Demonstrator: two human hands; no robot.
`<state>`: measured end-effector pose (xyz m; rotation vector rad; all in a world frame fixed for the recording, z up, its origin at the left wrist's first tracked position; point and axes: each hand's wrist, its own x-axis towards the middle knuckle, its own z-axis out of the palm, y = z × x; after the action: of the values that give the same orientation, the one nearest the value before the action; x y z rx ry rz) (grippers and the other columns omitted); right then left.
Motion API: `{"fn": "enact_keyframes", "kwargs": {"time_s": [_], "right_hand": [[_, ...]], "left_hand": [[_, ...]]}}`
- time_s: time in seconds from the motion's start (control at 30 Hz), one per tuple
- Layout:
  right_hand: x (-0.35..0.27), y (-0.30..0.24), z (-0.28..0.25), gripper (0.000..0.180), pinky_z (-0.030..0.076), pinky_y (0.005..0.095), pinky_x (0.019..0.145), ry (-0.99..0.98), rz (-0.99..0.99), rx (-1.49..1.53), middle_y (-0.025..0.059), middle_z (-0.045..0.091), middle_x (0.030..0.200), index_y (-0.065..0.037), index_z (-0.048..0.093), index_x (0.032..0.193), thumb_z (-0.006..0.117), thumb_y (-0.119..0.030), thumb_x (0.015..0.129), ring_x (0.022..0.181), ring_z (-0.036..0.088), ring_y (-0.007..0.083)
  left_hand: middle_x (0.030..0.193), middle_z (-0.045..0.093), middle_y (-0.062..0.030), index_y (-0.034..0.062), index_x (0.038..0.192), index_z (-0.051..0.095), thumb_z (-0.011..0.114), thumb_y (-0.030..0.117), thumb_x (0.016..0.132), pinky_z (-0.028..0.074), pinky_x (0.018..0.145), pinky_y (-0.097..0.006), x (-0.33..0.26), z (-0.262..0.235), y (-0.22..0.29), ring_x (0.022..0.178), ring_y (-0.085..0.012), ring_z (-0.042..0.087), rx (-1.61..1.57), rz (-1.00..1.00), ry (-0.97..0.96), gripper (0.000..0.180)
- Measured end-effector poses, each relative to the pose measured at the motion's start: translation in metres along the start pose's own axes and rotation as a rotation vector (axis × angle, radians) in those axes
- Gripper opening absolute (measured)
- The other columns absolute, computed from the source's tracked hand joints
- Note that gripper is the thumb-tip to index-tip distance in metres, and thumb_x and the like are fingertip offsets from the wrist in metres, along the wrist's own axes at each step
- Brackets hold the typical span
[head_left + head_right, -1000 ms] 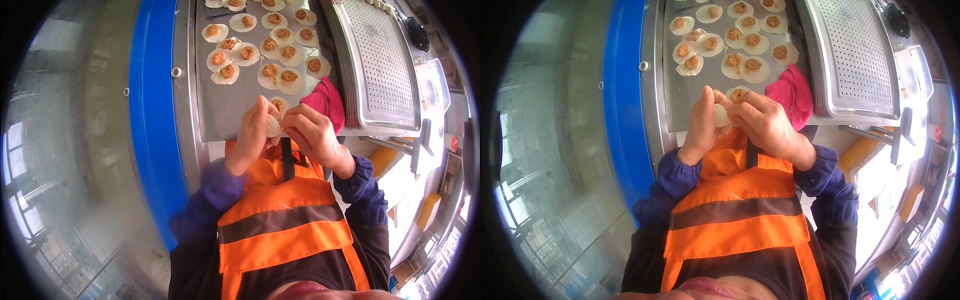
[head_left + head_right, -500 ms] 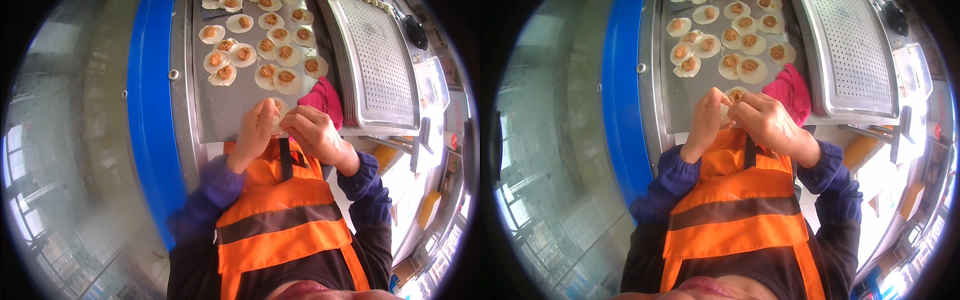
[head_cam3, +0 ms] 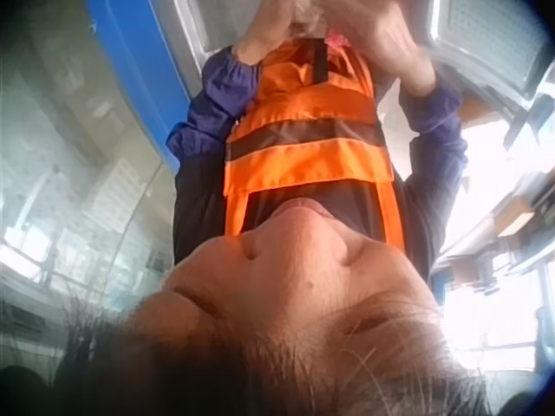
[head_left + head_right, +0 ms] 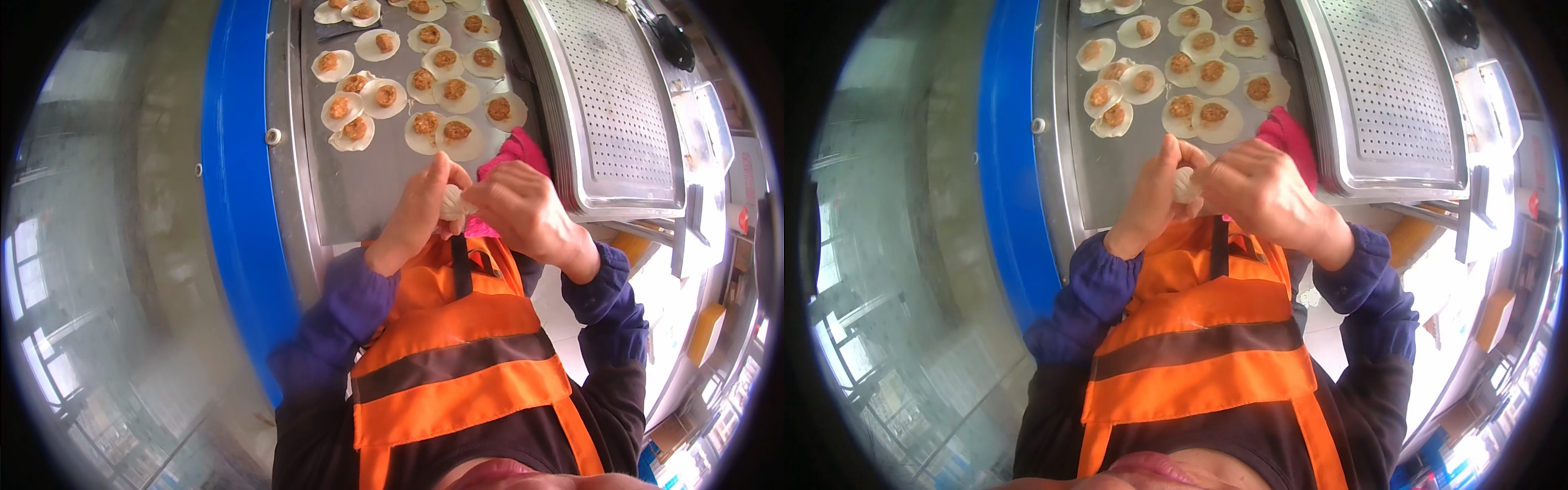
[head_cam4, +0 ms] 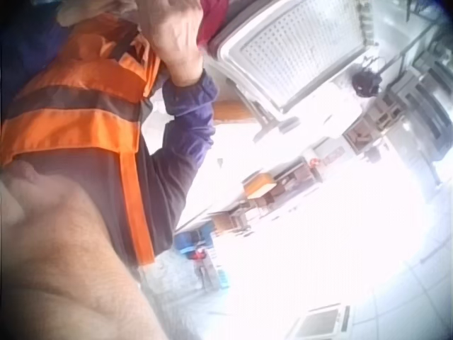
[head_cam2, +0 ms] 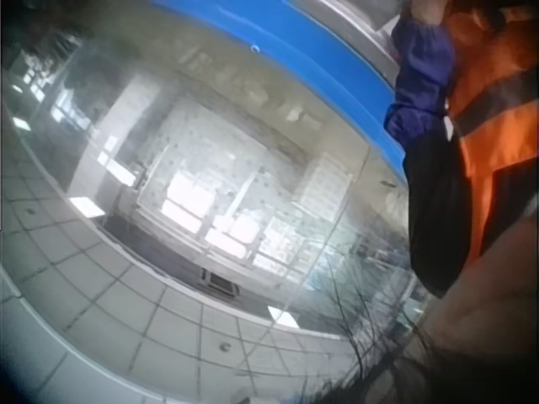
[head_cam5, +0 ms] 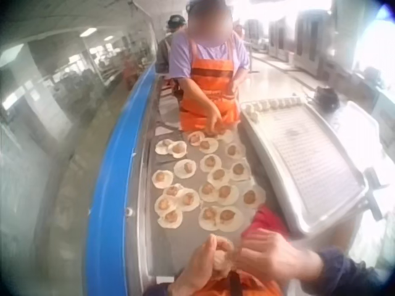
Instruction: The person places filling onto circular dough wrappers on a blue conveyor belt, then folds and pleats each wrapper to form dumplings. Completed dumplings are placed onto a metal tray. The process repeats continuously.
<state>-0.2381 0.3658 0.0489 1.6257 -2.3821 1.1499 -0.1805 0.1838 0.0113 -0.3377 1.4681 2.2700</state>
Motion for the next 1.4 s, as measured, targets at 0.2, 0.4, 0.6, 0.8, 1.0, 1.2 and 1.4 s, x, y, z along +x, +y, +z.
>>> {"fn": "enact_keyframes", "kwargs": {"time_s": [0.2,0.4,0.6,0.8,1.0,1.2,1.4], "right_hand": [[0.002,0.002,-0.016,0.049,0.046,0.0394,0.084,0.147,0.138,-0.070,0.0127,0.065,0.106,-0.004,0.061,0.113,0.078,-0.019,0.069,0.098,0.060,0.0306],[-0.016,0.036,-0.021,0.045,0.040,0.0466,0.097,0.227,0.182,-0.135,0.0069,0.065,0.102,-0.007,0.064,0.104,0.081,-0.017,0.064,0.106,0.058,0.0269],[-0.036,0.064,-0.065,0.026,0.049,0.0355,0.070,0.392,0.316,0.086,0.0094,0.065,0.090,-0.005,0.068,0.096,0.077,-0.006,0.071,0.082,0.061,0.0278],[-0.046,0.076,-0.070,0.018,0.046,0.0350,0.072,0.311,0.351,0.041,0.0051,0.063,0.082,-0.007,0.068,0.086,0.076,-0.006,0.071,0.075,0.059,0.0246],[-0.042,0.083,-0.074,0.020,0.045,0.0346,0.072,0.269,0.126,-0.242,0.0028,0.056,0.075,-0.007,0.060,0.085,0.070,-0.006,0.068,0.074,0.057,0.0224],[-0.043,0.084,-0.089,0.022,0.046,0.0361,0.073,0.063,0.003,-0.287,0.0038,0.055,0.076,-0.007,0.057,0.090,0.065,-0.007,0.069,0.074,0.057,0.0232],[-0.044,0.079,-0.109,0.051,0.046,0.0395,0.086,0.236,0.269,-0.099,0.0090,0.064,0.101,-0.004,0.059,0.113,0.078,-0.019,0.068,0.097,0.060,0.0293]], "left_hand": [[0.090,0.062,-0.0043,0.0069,0.117,0.049,0.025,0.061,0.099,0.054,0.064,-0.029,0.037,0.014,-0.011,0.076,-0.0162,0.064,-0.280,0.057,-0.124,0.062],[0.114,0.060,-0.0084,0.0038,0.127,0.046,0.025,0.061,0.099,0.051,0.094,-0.034,0.067,0.063,0.008,0.109,-0.0181,0.060,-0.319,0.066,-0.133,0.067],[0.080,0.059,-0.0086,0.0046,0.119,0.044,0.024,0.056,0.101,0.054,0.067,-0.030,0.112,0.076,0.003,0.070,-0.0182,0.062,-0.334,0.051,-0.073,0.058],[0.079,0.061,-0.0047,0.0034,0.118,0.046,0.025,0.055,0.102,0.045,0.068,-0.024,0.124,0.087,0.001,0.075,-0.0105,0.057,-0.097,0.190,-0.040,0.059],[0.082,0.061,-0.0058,0.0015,0.116,0.048,0.025,0.055,0.102,0.049,0.064,-0.026,0.123,0.095,0.008,0.072,-0.0121,0.058,-0.114,0.119,-0.001,0.060],[0.083,0.061,-0.0065,0.0016,0.114,0.049,0.026,0.055,0.102,0.051,0.058,-0.027,0.129,0.097,0.006,0.065,-0.0142,0.060,0.031,0.109,-0.040,0.060],[0.079,0.061,-0.0079,0.0001,0.116,0.046,0.027,0.059,0.100,0.052,0.049,-0.028,0.145,0.107,0.009,0.062,-0.0175,0.064,-0.291,0.051,-0.120,0.064]]}}
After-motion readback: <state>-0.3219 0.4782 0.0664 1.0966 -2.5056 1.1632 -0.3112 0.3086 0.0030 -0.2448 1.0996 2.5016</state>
